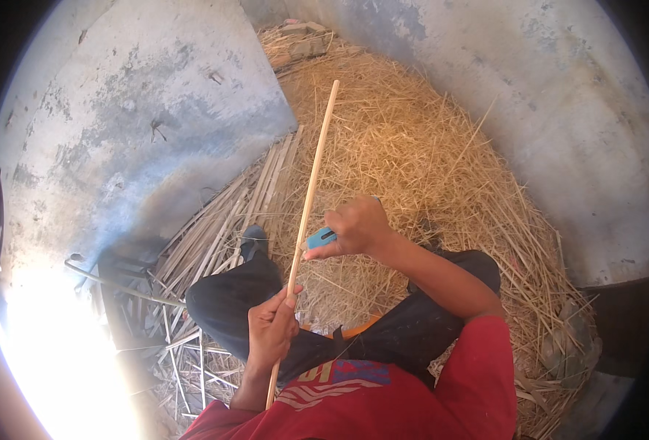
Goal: The person sits on a straw-covered floor and uses a small blue utility knife to shave a long, thin bamboo stick. They hold the stick with their left hand and repeatedly scrape the blade along its length to remove the outer layer, occasionally rotating the stick to work on different sides.
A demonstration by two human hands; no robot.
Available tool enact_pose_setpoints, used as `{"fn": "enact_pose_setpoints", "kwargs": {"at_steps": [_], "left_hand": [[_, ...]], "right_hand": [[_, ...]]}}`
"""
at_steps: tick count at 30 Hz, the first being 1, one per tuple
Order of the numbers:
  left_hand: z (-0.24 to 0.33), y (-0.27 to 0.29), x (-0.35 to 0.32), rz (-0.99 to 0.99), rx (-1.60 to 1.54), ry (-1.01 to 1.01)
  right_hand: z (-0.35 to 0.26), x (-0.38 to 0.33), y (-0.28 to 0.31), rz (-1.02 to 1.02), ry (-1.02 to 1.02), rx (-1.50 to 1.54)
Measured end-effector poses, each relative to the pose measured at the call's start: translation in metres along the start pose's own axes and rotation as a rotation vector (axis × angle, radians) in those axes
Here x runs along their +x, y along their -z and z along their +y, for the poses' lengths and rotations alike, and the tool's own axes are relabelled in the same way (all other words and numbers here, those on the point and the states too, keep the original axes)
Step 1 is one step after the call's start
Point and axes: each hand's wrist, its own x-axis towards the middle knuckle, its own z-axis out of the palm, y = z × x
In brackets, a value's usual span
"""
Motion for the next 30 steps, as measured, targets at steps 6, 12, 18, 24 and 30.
{"fn": "enact_pose_setpoints", "kwargs": {"at_steps": [6, 12, 18, 24, 30], "left_hand": [[0.000, 0.004, -0.023, -0.043, 0.078, 0.075], [-0.008, 0.013, -0.011, 0.011, -0.081, -0.016], [0.003, 0.006, -0.013, 0.015, -0.004, -0.004], [0.013, -0.003, -0.028, 0.006, 0.131, 0.070], [0.000, 0.006, -0.038, -0.038, 0.096, 0.052]], "right_hand": [[0.112, 0.008, 0.012, -0.189, -0.944, -0.076], [0.005, -0.001, 0.014, -0.014, -0.359, 0.154], [-0.038, 0.001, 0.015, -0.112, -0.112, 0.153], [0.035, 0.001, 0.002, -0.062, -0.410, 0.008], [0.017, -0.011, 0.000, -0.059, -0.270, -0.001]]}}
